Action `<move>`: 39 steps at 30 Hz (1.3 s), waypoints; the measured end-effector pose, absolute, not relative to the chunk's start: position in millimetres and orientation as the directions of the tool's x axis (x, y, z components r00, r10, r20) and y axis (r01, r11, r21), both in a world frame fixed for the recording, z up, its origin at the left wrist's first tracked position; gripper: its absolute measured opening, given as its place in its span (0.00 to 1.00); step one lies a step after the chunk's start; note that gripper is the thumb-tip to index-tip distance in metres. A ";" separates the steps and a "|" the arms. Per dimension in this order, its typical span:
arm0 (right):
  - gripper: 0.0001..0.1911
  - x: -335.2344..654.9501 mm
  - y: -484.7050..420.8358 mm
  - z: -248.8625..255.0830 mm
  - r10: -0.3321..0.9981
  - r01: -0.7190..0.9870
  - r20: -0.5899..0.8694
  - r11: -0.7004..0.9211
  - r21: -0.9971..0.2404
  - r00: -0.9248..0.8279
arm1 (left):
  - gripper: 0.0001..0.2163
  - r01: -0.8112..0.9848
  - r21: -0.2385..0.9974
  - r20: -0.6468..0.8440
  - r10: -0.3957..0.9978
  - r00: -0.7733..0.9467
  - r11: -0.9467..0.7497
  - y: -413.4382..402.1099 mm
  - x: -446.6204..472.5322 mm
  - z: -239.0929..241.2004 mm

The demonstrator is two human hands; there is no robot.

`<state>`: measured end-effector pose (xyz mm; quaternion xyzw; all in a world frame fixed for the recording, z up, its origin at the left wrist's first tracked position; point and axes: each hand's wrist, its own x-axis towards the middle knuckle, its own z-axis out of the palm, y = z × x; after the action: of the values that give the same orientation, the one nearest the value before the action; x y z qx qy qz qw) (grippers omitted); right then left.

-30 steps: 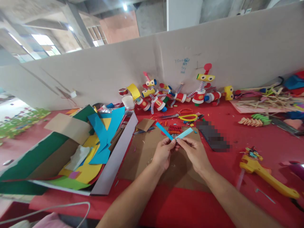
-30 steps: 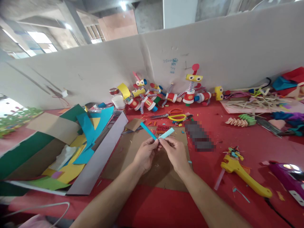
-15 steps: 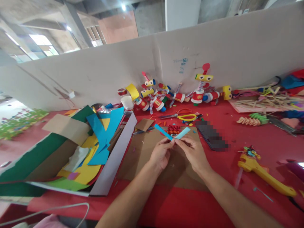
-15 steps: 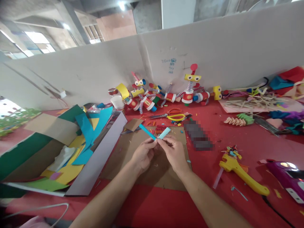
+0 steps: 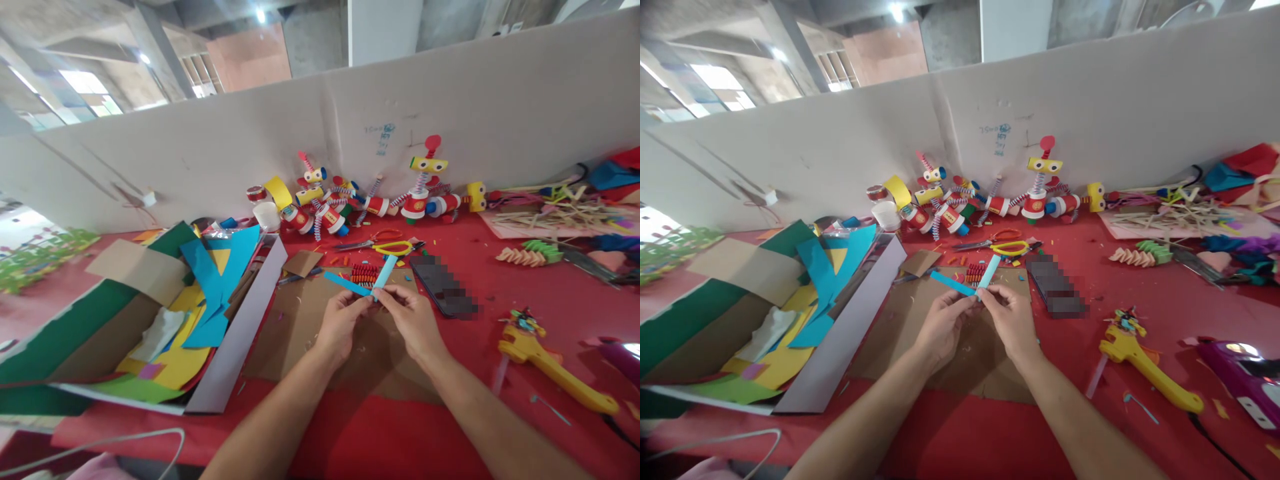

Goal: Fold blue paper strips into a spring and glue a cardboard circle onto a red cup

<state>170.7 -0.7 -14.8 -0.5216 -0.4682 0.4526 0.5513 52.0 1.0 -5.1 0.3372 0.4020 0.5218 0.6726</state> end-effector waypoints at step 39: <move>0.16 167.3 0.7 -22.8 0.997 -0.169 -0.056 -0.045 -0.985 0.061 | 0.08 -0.414 0.890 -0.182 0.982 0.059 0.190 7.5 48.4 -12.7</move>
<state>167.3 0.7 -22.8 -0.4848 -0.4268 0.5360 0.5436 48.4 7.5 -12.7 0.3359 0.4222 0.5407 0.6454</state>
